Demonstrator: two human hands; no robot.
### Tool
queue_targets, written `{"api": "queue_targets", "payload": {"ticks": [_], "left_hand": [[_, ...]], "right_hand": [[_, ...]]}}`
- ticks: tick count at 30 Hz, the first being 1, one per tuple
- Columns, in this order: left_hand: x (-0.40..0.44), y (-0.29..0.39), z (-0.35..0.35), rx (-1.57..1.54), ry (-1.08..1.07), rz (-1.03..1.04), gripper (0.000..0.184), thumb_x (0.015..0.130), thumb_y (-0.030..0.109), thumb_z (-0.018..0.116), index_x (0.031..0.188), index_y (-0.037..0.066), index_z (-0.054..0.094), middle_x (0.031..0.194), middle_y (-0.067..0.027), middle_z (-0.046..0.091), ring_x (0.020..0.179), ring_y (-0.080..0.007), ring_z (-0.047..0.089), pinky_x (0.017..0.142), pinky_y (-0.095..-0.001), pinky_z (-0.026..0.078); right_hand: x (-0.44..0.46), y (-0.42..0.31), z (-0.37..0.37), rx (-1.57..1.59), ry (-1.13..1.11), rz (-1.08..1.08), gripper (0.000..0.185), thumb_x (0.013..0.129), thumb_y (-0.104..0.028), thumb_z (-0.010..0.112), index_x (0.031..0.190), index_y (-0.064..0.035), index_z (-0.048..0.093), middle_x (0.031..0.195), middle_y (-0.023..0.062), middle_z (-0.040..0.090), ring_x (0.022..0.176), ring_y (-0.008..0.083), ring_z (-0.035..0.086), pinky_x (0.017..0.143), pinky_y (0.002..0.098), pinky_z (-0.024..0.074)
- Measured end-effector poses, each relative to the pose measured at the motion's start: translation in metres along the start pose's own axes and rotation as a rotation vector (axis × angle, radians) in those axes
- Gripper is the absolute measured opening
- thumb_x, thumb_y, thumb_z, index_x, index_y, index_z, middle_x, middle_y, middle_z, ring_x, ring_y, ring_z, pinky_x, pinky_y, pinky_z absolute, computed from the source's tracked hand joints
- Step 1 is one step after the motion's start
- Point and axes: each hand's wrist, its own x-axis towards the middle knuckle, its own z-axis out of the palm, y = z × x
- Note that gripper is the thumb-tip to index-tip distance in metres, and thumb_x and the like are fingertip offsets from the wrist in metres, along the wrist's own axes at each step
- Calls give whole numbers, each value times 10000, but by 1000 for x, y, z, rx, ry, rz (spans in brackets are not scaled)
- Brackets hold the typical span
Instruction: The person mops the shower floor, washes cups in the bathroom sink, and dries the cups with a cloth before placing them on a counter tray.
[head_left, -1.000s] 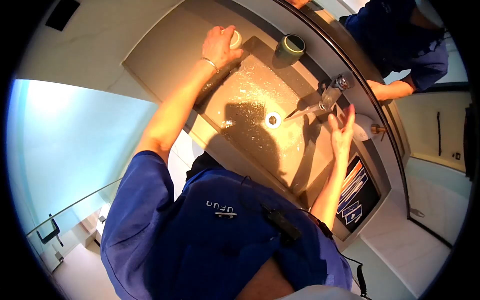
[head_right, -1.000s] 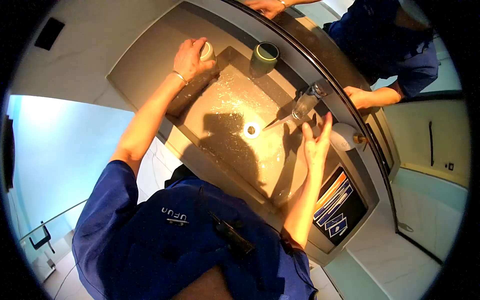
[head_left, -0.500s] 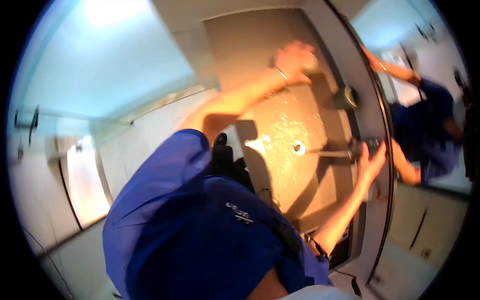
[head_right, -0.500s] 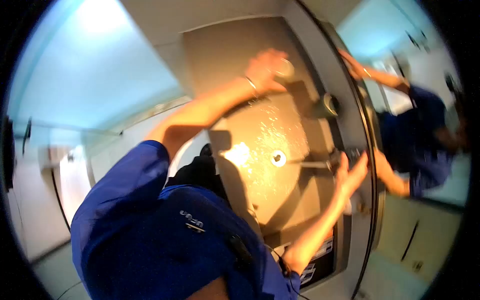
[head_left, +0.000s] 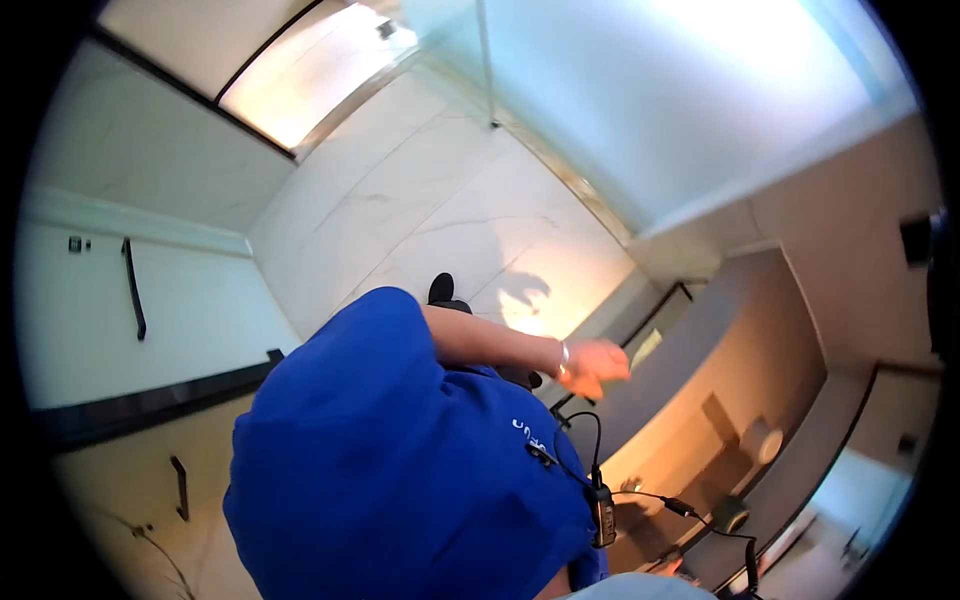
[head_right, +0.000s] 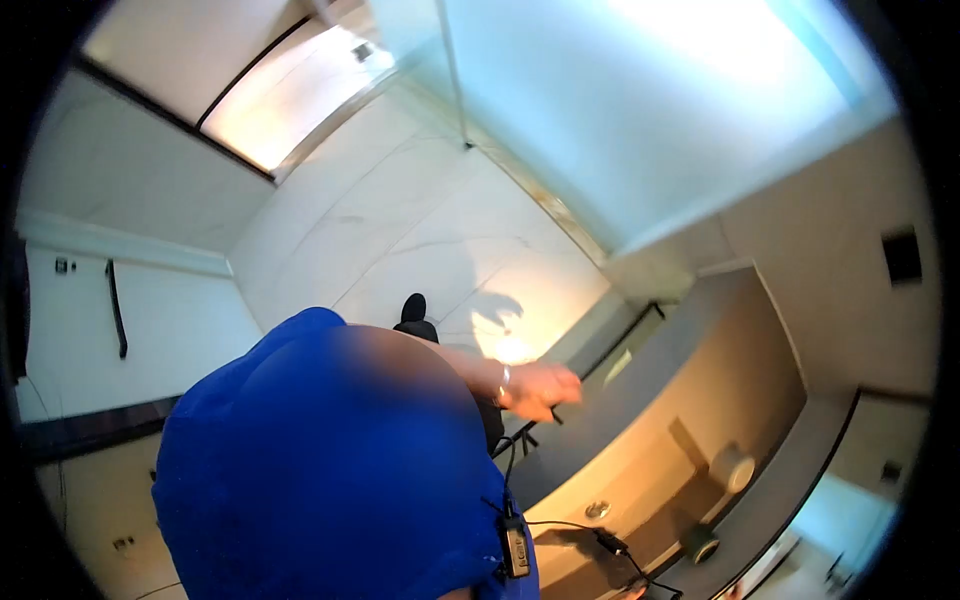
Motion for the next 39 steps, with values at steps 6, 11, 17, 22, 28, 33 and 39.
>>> {"api": "queue_targets", "payload": {"ticks": [6, 11, 17, 22, 28, 33, 39], "left_hand": [[-265, -169, -150, 219, 323, -864, 341, 726, 248, 639, 995, 47, 579, 1055, -182, 585, 1021, -339, 539, 865, -438, 441], [-447, -208, -208, 146, 378, -1152, 340, 729, 272, 592, 963, 26, 585, 953, -212, 609, 923, -366, 572, 812, -423, 461], [-485, -227, -270, -42, 600, -1178, 350, 744, 283, 615, 975, 20, 612, 909, -165, 642, 847, -273, 617, 761, -357, 491], [-451, -248, -361, -843, 1010, -902, 249, 804, 258, 654, 774, 13, 623, 657, -39, 594, 554, -87, 562, 493, -215, 472], [-477, -288, -479, -1423, 1588, -644, 317, 807, 272, 681, 616, 117, 481, 489, 35, 414, 362, -44, 351, 319, -213, 239], [-548, -286, -578, -1136, 1673, -542, 167, 857, 163, 610, 721, 85, 553, 619, 13, 538, 495, -54, 494, 415, -199, 387], [-591, -371, -686, 356, 1544, -910, 615, 787, 217, 649, 1292, -24, 392, 1366, -220, 323, 1289, -352, 292, 1049, -426, 274]], "right_hand": [[-65, -182, 24, 169, -235, 5, 325, 763, -216, 608, 982, 19, 567, 941, 177, 572, 846, 270, 537, 737, 394, 432], [-75, -291, 38, 225, -410, 150, 223, 739, -166, 585, 870, 11, 613, 823, 142, 597, 728, 234, 547, 646, 375, 444], [-47, -431, 103, 469, -1022, 400, 156, 725, -131, 565, 757, 6, 633, 689, 91, 606, 587, 202, 545, 522, 345, 439], [-61, -704, 88, 577, -1889, 348, 243, 832, -280, 556, 722, -64, 572, 614, 37, 548, 530, 202, 545, 432, 300, 409], [-184, -1049, 95, 545, -2453, -206, 385, 883, -398, 523, 701, -59, 545, 631, 52, 565, 568, 165, 549, 545, 291, 462], [-207, -1298, -129, 589, -2749, -770, 326, 906, -351, 503, 733, -75, 528, 671, 49, 560, 597, 168, 559, 572, 296, 476], [-232, -1471, -330, 675, -3246, -88, 449, 896, -494, 451, 842, -60, 554, 771, 86, 583, 857, 264, 571, 810, 405, 468]]}}
